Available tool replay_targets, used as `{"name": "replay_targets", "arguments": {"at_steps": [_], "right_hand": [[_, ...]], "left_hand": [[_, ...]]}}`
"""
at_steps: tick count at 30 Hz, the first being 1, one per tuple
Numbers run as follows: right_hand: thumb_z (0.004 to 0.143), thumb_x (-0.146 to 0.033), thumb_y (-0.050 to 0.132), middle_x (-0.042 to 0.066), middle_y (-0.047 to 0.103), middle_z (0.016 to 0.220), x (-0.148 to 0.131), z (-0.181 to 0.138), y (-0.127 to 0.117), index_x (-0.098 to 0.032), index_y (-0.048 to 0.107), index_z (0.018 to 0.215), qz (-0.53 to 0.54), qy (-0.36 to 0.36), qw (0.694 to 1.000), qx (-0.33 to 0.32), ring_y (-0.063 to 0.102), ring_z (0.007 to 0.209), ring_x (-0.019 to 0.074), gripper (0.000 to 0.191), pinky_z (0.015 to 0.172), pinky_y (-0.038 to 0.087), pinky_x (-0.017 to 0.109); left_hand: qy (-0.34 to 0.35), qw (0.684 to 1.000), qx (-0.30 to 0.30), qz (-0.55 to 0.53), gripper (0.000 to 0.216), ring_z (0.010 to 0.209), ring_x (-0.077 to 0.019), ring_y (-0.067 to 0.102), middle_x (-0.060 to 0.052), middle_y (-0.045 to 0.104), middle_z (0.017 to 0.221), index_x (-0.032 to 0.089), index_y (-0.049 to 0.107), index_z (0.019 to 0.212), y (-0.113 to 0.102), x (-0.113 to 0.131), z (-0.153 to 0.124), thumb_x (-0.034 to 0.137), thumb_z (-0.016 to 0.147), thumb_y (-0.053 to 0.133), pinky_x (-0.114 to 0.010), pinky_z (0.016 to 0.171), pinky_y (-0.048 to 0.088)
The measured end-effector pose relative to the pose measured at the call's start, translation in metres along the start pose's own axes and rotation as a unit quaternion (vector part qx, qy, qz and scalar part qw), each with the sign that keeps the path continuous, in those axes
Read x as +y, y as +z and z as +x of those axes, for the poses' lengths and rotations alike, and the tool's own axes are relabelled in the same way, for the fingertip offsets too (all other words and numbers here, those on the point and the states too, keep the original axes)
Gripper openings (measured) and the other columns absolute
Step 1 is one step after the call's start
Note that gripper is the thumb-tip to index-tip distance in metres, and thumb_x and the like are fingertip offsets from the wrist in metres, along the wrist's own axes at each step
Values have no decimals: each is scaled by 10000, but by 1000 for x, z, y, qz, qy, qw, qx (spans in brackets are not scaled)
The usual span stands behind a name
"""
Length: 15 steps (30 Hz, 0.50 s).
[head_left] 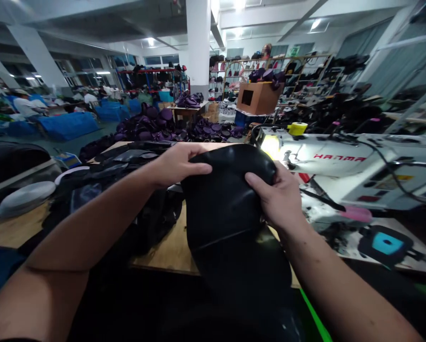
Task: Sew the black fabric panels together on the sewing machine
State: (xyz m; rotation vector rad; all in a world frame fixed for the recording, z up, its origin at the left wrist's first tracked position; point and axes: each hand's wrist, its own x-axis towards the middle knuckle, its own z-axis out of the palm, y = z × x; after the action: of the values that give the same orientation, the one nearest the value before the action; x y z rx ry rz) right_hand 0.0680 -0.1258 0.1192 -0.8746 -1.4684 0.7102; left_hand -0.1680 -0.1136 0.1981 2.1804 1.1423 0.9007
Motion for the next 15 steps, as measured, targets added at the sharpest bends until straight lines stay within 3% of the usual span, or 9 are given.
{"name": "replay_targets", "arguments": {"at_steps": [3,6,8,10,13,15], "right_hand": [[841,-477,757,53,746,1030,26,-26,-19,-212,639,1169,49,71,996,22,712,896,226,438,806,604,377],[868,-489,723,72,732,1073,37,-39,-39,-212,617,1240,-8,82,997,-3,703,908,225,476,781,594,365],[876,-470,721,96,697,1179,30,-43,-52,-227,569,1348,-114,14,993,-17,680,987,238,552,800,580,374],[894,-418,715,102,677,1206,16,-46,-65,-252,569,1375,-231,-88,967,-56,649,1038,251,529,838,556,389],[930,-301,675,64,689,962,-10,-60,-90,-305,695,1206,-324,-215,907,-160,625,873,225,277,754,511,351],[930,-231,666,56,664,875,-25,-75,-114,-328,725,1164,-308,-247,893,-218,590,755,206,260,644,461,332]], "left_hand": [[-43,994,18,-97,257,730,-175,677,-35,730,810,118,733,926,33,-22,-13,362,860,684,-272,652,543],[-27,998,35,-52,199,676,-142,630,5,687,715,134,723,782,61,-23,-19,319,845,689,-244,632,503],[-5,1000,17,-14,199,678,-134,618,16,672,690,148,721,744,74,-13,-21,303,860,674,-236,631,484],[22,1000,-10,-4,188,699,-137,629,9,691,715,163,735,765,83,-1,-24,282,883,650,-242,649,485],[94,993,-62,-43,152,777,-152,667,-20,739,836,192,762,885,94,8,-35,275,913,638,-268,732,518],[123,987,-36,-95,168,819,-170,676,-49,743,914,207,751,965,105,-2,-53,325,933,636,-297,769,540]]}}
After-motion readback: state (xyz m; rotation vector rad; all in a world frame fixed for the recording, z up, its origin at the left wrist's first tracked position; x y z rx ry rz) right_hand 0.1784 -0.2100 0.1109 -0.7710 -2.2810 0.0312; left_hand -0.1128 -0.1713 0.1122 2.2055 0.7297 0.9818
